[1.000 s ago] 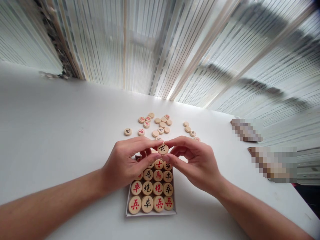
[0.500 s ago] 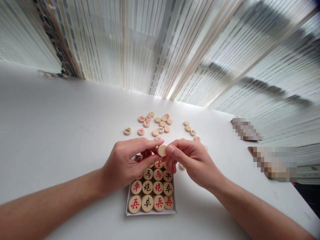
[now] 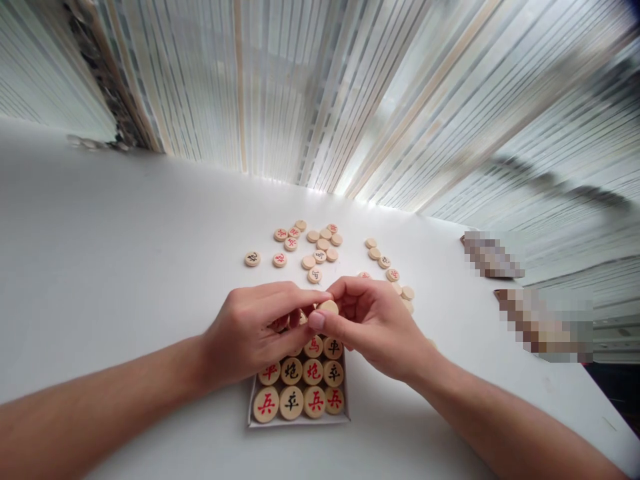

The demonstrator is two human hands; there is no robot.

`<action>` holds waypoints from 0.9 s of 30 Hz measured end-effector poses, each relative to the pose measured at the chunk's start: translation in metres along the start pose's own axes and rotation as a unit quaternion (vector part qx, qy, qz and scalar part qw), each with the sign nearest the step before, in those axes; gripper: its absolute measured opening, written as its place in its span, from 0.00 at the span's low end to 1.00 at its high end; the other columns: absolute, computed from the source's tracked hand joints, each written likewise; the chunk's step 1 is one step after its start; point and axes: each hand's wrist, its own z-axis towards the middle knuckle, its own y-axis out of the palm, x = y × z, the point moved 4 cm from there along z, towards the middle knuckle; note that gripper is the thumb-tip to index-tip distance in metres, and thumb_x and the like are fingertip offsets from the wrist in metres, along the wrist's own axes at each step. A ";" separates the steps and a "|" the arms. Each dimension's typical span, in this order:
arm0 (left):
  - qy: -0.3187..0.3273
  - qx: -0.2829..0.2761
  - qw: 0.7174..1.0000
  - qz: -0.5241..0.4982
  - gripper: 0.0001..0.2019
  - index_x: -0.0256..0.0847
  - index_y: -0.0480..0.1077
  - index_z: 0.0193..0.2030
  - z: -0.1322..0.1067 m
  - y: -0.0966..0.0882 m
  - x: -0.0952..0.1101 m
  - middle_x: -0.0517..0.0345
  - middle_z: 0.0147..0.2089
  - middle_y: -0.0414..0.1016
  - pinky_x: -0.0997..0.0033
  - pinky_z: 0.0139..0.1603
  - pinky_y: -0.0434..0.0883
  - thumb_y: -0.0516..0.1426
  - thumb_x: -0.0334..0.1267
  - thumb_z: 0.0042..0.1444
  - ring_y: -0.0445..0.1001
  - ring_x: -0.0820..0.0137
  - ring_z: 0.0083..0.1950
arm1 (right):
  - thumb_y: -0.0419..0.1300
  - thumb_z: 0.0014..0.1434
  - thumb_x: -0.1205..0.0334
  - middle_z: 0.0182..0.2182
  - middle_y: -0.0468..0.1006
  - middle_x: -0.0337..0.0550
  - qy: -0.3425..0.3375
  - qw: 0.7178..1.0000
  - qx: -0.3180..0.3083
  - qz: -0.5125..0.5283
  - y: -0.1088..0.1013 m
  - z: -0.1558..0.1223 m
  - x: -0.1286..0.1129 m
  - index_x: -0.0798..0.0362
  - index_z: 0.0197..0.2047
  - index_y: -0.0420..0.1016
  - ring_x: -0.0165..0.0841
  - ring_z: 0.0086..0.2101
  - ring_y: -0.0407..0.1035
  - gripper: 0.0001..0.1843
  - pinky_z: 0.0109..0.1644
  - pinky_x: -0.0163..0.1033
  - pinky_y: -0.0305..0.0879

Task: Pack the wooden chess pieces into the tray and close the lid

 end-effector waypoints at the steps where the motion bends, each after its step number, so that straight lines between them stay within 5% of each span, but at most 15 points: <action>1: 0.002 0.000 1.000 0.003 0.11 0.42 0.79 0.52 0.000 0.000 0.001 0.60 0.34 0.83 0.77 0.33 0.76 0.64 0.29 0.64 0.76 0.75 0.29 | 0.81 0.50 0.52 0.24 0.75 0.36 0.000 1.000 -0.003 0.003 0.000 0.000 0.000 0.55 0.32 0.78 0.24 0.23 0.62 0.20 0.23 0.30 0.55; 10: -0.035 0.012 0.997 -0.068 0.13 0.42 0.79 0.52 0.002 -0.002 -0.003 0.61 0.34 0.83 0.79 0.29 0.75 0.66 0.27 0.62 0.77 0.76 0.27 | 0.71 0.63 0.53 0.23 0.75 0.36 0.004 0.994 -0.065 0.093 -0.002 0.002 0.000 0.55 0.33 0.81 0.24 0.20 0.62 0.13 0.23 0.31 0.59; 27: -0.007 0.012 0.999 -0.051 0.12 0.37 0.79 0.52 0.002 -0.002 0.002 0.58 0.35 0.84 0.81 0.32 0.76 0.66 0.27 0.62 0.78 0.77 0.29 | 0.76 0.58 0.63 0.23 0.76 0.35 0.014 0.984 -0.085 0.155 0.002 0.000 0.000 0.57 0.34 0.81 0.22 0.21 0.65 0.10 0.24 0.27 0.63</action>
